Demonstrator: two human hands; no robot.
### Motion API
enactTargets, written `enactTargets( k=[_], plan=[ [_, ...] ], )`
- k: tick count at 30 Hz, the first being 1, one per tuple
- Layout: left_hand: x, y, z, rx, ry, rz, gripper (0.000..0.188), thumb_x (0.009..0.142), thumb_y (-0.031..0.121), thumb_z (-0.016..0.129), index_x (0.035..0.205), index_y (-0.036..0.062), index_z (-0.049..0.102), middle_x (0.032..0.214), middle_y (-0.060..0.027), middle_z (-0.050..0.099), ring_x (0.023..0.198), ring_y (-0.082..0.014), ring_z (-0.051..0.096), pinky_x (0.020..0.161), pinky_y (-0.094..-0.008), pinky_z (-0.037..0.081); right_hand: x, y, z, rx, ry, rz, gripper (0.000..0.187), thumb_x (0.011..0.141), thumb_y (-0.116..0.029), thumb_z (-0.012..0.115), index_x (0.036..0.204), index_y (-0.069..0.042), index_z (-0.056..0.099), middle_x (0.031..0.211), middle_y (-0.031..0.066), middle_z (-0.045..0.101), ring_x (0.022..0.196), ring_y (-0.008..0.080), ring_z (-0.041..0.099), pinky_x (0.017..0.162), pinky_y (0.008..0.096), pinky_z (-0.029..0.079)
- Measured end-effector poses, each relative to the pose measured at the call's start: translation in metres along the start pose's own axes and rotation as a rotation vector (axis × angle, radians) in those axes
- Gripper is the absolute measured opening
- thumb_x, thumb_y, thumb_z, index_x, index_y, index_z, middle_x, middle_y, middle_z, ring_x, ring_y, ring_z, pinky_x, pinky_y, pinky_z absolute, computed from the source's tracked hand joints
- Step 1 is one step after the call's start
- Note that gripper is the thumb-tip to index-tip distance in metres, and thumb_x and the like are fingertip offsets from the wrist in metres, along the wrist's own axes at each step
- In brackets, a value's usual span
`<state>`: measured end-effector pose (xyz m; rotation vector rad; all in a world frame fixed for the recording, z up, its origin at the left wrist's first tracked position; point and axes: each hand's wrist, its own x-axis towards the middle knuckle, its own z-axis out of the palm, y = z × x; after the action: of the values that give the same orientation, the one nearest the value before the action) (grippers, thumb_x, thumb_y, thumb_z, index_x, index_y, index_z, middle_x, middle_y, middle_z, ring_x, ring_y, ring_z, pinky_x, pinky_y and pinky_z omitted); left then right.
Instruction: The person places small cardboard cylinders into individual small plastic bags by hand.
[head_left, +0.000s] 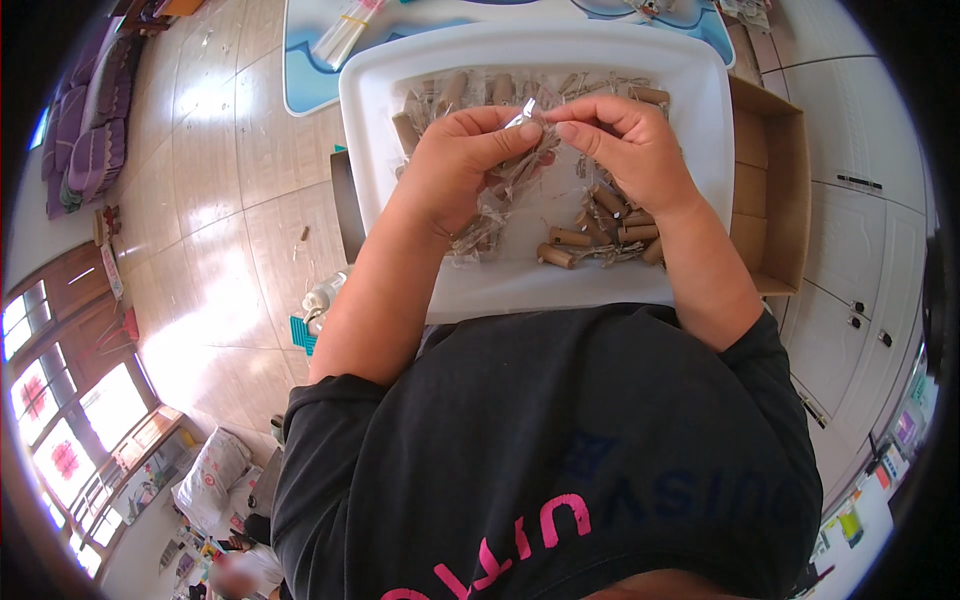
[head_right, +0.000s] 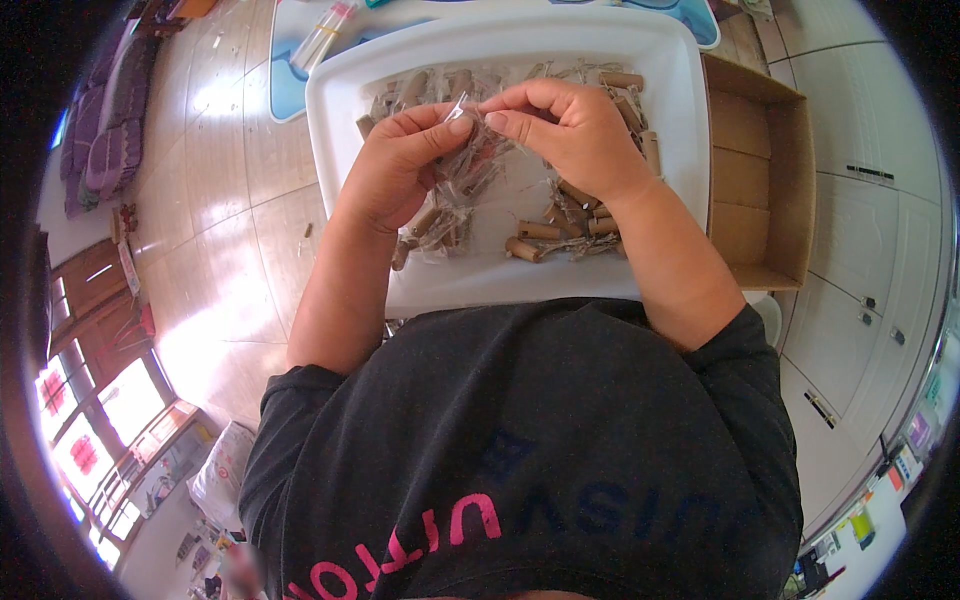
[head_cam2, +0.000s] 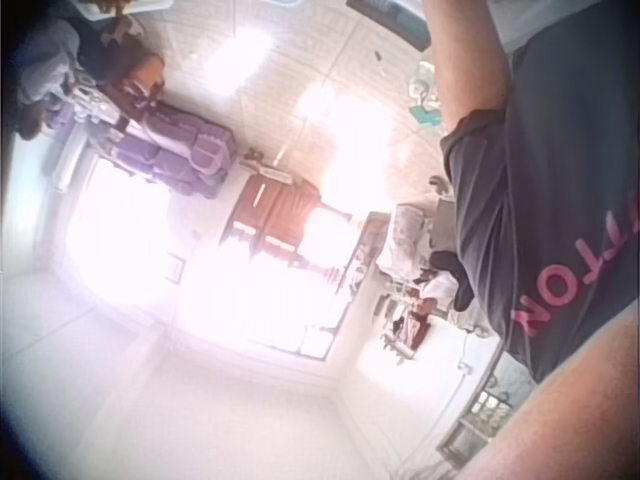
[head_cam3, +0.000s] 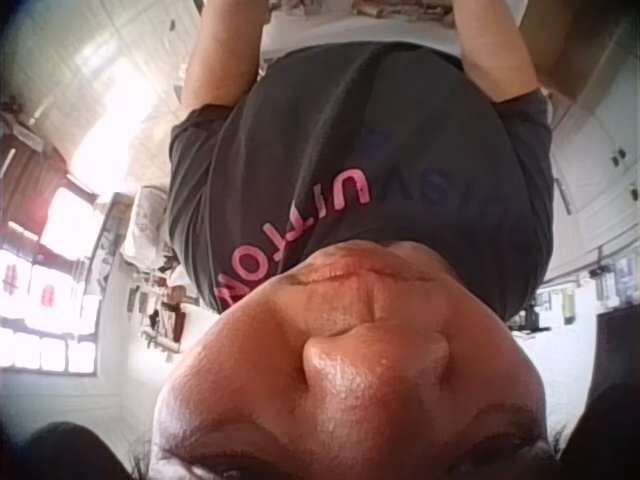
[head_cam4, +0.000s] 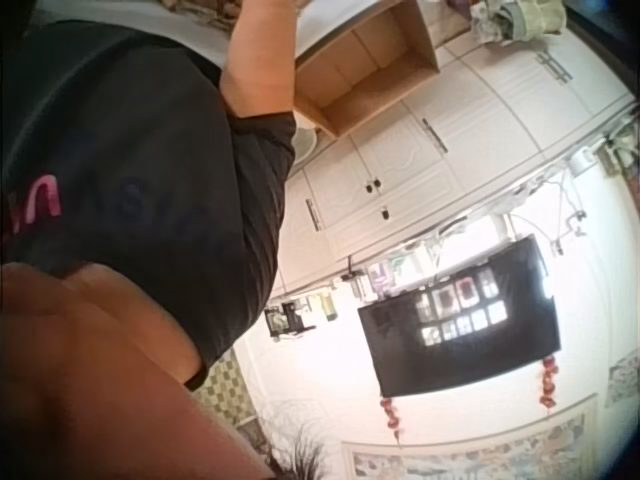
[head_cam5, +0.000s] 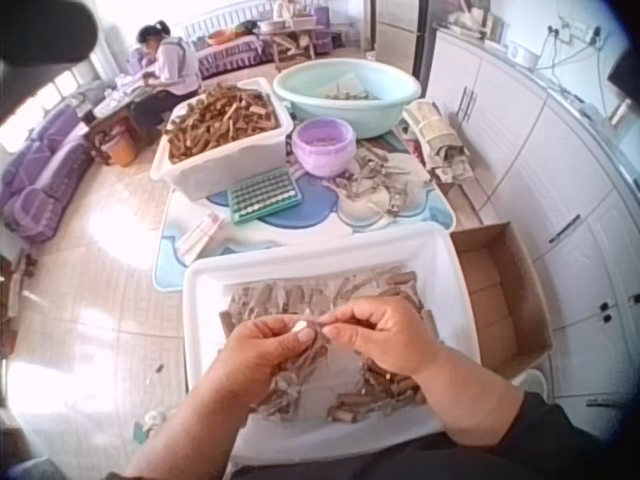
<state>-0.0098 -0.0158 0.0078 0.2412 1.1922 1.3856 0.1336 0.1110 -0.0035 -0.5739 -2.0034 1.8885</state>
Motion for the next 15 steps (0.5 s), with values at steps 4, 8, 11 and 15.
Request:
enactTargets(
  k=[4, 8, 11, 15],
  plan=[
    [0.002, -0.002, 0.0, 0.025, -0.013, 0.013, 0.024, 0.08, 0.011, 0.065, 0.1, -0.0007, 0.062, 0.087, -0.0063, 0.065, 0.075, -0.0132, 0.062, 0.069, -0.025, 0.049, 0.002, 0.005, -0.001, -0.016, -0.098, 0.072, 0.015, 0.085, -0.011, 0.06, 0.096, -0.001, 0.064, 0.085, 0.0005, 0.063, 0.076, 0.0043, 0.053, 0.07, 0.0165, 0.042],
    [0.005, -0.007, -0.003, -0.028, 0.022, 0.079, 0.024, 0.08, 0.009, 0.064, 0.101, -0.0007, 0.06, 0.089, -0.0064, 0.064, 0.078, -0.013, 0.061, 0.071, -0.0257, 0.049, 0.001, 0.003, 0.007, 0.004, 0.045, -0.079, 0.017, 0.083, -0.016, 0.064, 0.09, 0.0, 0.064, 0.07, -0.0012, 0.06, 0.065, 0.0038, 0.05, 0.06, 0.0185, 0.041],
    [0.003, -0.004, -0.002, -0.064, 0.016, 0.083, 0.028, 0.081, 0.007, 0.062, 0.107, -0.0015, 0.057, 0.091, -0.0074, 0.064, 0.081, -0.0131, 0.061, 0.073, -0.0246, 0.049, 0.001, 0.004, -0.005, -0.28, 0.012, 0.007, 0.021, 0.082, -0.02, 0.065, 0.085, 0.0, 0.063, 0.061, -0.0054, 0.051, 0.059, 0.0029, 0.043, 0.053, 0.019, 0.036],
    [0.0, -0.003, 0.003, 0.085, -0.009, 0.168, 0.039, 0.08, 0.005, 0.063, 0.116, -0.0023, 0.051, 0.094, -0.0087, 0.064, 0.085, -0.0133, 0.061, 0.078, -0.0234, 0.048, 0.007, 0.014, -0.009, -0.02, 0.175, 0.044, 0.024, 0.081, -0.026, 0.066, 0.08, -0.002, 0.061, 0.059, -0.0075, 0.044, 0.056, 0.0026, 0.038, 0.05, 0.0199, 0.032]
  ],
)
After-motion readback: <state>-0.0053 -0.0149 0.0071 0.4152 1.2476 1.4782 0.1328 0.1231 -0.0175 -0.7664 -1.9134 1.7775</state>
